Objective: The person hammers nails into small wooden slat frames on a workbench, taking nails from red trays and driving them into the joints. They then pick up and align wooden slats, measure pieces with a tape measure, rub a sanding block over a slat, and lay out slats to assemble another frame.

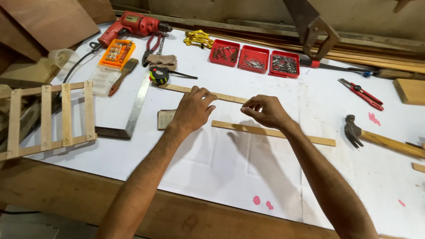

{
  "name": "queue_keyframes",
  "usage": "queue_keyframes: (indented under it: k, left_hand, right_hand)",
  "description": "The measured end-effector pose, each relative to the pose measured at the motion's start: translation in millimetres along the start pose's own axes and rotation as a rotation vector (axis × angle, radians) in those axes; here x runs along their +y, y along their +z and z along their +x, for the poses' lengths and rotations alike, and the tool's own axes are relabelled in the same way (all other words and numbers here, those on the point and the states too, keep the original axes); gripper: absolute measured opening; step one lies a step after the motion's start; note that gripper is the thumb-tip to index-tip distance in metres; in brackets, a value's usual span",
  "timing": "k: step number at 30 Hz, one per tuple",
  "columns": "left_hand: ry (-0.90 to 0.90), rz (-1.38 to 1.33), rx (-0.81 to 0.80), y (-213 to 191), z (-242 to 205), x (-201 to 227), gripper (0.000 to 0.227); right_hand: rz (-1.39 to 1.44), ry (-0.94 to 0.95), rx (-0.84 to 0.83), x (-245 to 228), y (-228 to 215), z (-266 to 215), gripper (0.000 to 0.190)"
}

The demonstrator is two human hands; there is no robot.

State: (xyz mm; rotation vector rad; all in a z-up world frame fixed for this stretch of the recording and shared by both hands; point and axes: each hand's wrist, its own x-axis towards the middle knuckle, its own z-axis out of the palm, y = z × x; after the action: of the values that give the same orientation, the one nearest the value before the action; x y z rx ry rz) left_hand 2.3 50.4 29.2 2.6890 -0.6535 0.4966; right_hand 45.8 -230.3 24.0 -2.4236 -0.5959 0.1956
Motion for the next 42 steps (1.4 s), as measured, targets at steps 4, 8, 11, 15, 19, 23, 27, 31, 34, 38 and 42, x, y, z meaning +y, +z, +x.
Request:
queue_keyframes:
  k: [4,8,11,15,19,23,27,31,34,38,42]
  left_hand:
    - [-0.058,0.048,0.005,-28.9,-11.7,-43.2,0.027]
    - [-0.109,0.068,0.052,-41.9,-19.9,-92.1,0.028]
    - [-0.172,0.06,0.032,-46.2,-21.9,-123.3,0.031]
    - [-0.28,0.045,-0.017,-43.7,-19.9,-162.3,0.039]
    - [-0.289,0.033,0.016,-27.1,-13.7,-205.0,0.05]
    - [-0.294,0.037,-0.041,-21.9,-2.8,-227.0,0.067]
    - [-0.306,-0.004,-0.054,-14.9,5.5,-236.5,0.076]
    - [-0.304,-0.046,-0.012,-10.9,8.5,-236.4,0.077]
    - [-0.284,-0.045,0.033,-20.4,8.3,-227.2,0.078]
    - [-0.161,-0.144,0.223,-41.4,11.0,-201.5,0.074]
    - [-0.012,-0.255,0.354,-60.3,16.4,-166.5,0.073]
  right_hand:
    - [0.086,-0.04,0.067,-53.8,22.2,35.1,0.029]
    - [0.179,-0.067,0.105,-85.6,54.1,75.2,0.031]
    - [0.201,-0.093,0.078,-103.3,76.7,103.8,0.032]
    - [0.234,-0.027,0.007,-122.2,101.5,141.5,0.046]
    - [0.31,0.002,-0.04,-136.2,119.8,177.4,0.056]
    - [0.315,0.076,-0.069,-146.1,131.3,208.2,0.065]
    - [0.393,0.184,-0.117,-146.4,141.2,226.1,0.064]
    - [0.531,0.188,-0.068,-136.5,149.8,229.4,0.06]
    - [0.53,0.193,0.028,-139.4,144.1,220.9,0.054]
    - [0.568,0.092,0.112,-143.1,123.3,200.3,0.052]
    - [0.545,-0.017,0.201,-139.0,97.5,174.0,0.056]
